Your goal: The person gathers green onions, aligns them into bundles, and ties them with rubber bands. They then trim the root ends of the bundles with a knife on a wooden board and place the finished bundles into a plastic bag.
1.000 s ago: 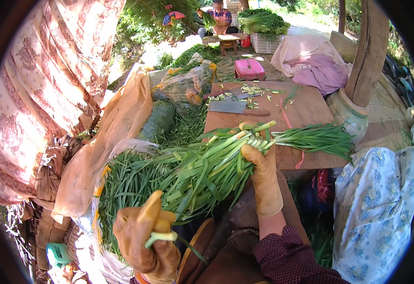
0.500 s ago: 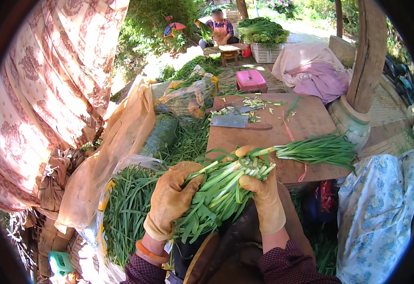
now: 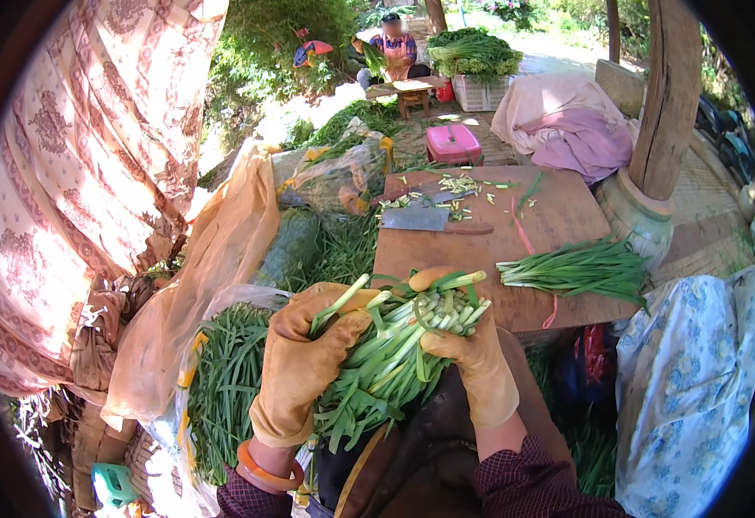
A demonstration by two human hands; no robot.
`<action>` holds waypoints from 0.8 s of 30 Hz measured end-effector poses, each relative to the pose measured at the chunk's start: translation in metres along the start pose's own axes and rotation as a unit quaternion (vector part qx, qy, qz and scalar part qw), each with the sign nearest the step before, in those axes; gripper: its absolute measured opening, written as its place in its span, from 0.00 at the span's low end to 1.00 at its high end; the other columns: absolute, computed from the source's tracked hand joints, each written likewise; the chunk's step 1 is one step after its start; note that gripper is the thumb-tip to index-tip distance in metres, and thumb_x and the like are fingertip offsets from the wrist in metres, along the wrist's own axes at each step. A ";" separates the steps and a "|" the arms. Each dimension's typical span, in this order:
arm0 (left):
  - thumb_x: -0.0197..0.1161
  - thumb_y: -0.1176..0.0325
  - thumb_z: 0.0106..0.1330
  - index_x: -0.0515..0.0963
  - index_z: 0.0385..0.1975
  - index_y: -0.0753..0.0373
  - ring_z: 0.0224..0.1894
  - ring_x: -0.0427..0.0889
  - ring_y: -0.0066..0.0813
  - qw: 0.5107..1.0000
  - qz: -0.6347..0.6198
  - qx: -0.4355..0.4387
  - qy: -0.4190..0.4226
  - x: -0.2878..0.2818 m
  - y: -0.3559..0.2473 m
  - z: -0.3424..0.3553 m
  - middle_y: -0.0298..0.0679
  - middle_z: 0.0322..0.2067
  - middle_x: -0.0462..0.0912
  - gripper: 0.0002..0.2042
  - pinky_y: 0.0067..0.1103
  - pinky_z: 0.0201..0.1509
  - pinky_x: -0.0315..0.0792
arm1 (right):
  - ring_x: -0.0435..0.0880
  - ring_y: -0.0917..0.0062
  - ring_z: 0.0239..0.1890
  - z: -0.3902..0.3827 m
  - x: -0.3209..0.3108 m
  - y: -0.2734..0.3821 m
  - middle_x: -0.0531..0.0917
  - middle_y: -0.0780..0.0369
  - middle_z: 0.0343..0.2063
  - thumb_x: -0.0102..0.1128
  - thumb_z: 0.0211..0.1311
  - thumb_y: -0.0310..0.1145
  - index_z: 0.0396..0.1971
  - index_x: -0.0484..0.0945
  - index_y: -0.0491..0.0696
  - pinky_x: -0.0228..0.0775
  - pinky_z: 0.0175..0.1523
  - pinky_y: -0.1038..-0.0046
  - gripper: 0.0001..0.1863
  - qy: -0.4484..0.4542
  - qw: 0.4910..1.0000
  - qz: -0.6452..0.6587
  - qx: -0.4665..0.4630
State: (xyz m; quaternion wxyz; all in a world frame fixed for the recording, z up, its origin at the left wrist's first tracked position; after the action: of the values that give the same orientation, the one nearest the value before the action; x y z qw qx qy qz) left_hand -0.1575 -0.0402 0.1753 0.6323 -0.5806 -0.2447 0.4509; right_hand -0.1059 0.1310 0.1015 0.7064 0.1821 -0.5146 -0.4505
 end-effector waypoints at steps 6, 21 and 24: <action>0.67 0.79 0.64 0.84 0.39 0.66 0.36 0.80 0.16 0.996 -0.047 -0.066 -0.037 0.021 0.010 0.012 0.32 0.32 0.86 0.06 0.17 0.42 0.74 | 0.84 0.78 0.48 0.002 0.009 0.010 0.85 0.60 0.49 0.79 0.46 0.28 0.61 0.75 0.45 0.76 0.55 0.73 0.38 0.000 0.998 -0.036 -0.041; 0.71 0.27 0.40 0.57 0.70 0.77 0.63 0.73 0.58 0.873 0.424 0.209 0.124 0.028 -0.012 -0.022 0.56 0.62 0.74 0.66 0.38 0.64 0.68 | 0.86 0.77 0.47 -0.001 0.000 -0.003 0.87 0.59 0.45 0.78 0.48 0.27 0.58 0.77 0.45 0.78 0.54 0.72 0.33 -0.025 1.000 -0.003 0.005; 0.75 0.30 0.38 0.53 0.72 0.76 0.67 0.68 0.59 0.816 0.524 0.227 0.092 0.032 -0.007 -0.031 0.56 0.64 0.72 0.67 0.38 0.66 0.67 | 0.85 0.78 0.46 0.001 0.008 -0.002 0.86 0.60 0.47 0.78 0.48 0.27 0.57 0.77 0.45 0.78 0.53 0.73 0.32 -0.023 1.000 -0.015 -0.015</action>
State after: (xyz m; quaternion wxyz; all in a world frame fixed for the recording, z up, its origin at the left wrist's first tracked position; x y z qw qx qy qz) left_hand -0.1144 -0.0280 0.1687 0.4339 -0.4999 0.2646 0.7014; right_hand -0.1066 0.1240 0.1049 0.6904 0.1685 -0.5208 -0.4730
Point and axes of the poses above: each hand's wrist, its own z-axis towards the middle knuckle, its own x-axis out of the palm, y = z × x, the point moved 6 cm from there along z, towards the middle knuckle
